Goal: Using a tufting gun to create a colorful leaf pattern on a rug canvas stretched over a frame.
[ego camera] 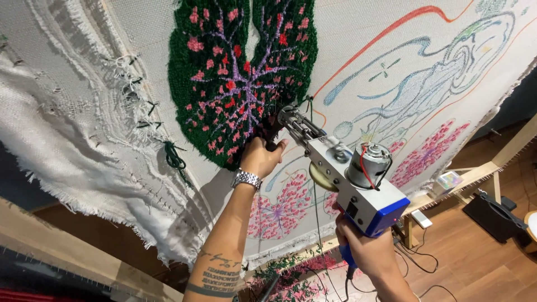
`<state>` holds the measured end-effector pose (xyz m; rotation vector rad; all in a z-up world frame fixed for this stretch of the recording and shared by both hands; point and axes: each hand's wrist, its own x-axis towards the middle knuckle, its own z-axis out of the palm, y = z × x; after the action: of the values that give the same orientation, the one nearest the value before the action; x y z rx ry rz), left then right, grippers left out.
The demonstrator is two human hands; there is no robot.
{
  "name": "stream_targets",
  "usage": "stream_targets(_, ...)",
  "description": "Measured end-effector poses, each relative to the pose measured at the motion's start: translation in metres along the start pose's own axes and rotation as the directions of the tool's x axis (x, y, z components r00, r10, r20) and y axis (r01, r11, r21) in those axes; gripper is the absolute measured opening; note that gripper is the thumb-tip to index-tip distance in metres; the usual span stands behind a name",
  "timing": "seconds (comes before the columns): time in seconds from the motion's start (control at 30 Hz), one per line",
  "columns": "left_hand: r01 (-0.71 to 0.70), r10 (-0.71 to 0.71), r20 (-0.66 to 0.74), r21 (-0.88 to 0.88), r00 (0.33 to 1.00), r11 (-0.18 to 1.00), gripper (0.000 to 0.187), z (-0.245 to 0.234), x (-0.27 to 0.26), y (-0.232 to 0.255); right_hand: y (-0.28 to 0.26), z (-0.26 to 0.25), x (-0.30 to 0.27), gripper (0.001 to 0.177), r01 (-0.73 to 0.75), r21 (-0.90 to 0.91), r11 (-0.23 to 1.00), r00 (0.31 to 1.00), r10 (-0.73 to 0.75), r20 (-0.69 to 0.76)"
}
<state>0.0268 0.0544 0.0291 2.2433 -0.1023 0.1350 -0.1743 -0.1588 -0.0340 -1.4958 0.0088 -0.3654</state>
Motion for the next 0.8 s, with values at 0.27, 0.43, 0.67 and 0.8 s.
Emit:
stream_targets(0.27, -0.047, 0.045, -0.054, -0.036, 0.998, 0.998, 0.062, 0.013, 0.008, -0.002, -0.011, -0.007, 0.006, 0.025, -0.024, -0.007, 1.0, 1.0, 0.024, 0.006)
stream_targets(0.43, -0.035, 0.036, -0.047, 0.012, 0.998, 0.999, 0.061, 0.024, 0.004, -0.002, -0.022, -0.014, 0.009, 0.038, -0.105, 0.012, 0.994, 0.994, 0.106, -0.025)
stream_targets(0.67, 0.116, 0.223, 0.388, -0.683, 0.894, 0.721, 0.043, 0.07, 0.002, -0.01, -0.042, -0.076, -0.002, 0.044, -0.085, 0.128, 0.988, 0.993, 0.074, 0.09)
stream_targets(0.8, 0.242, 0.417, 0.571, -0.749, 0.707, 0.617, 0.04, 0.075, -0.018, 0.011, -0.04, -0.125, -0.008, 0.049, -0.036, 0.235, 0.971, 0.991, 0.004, 0.133)
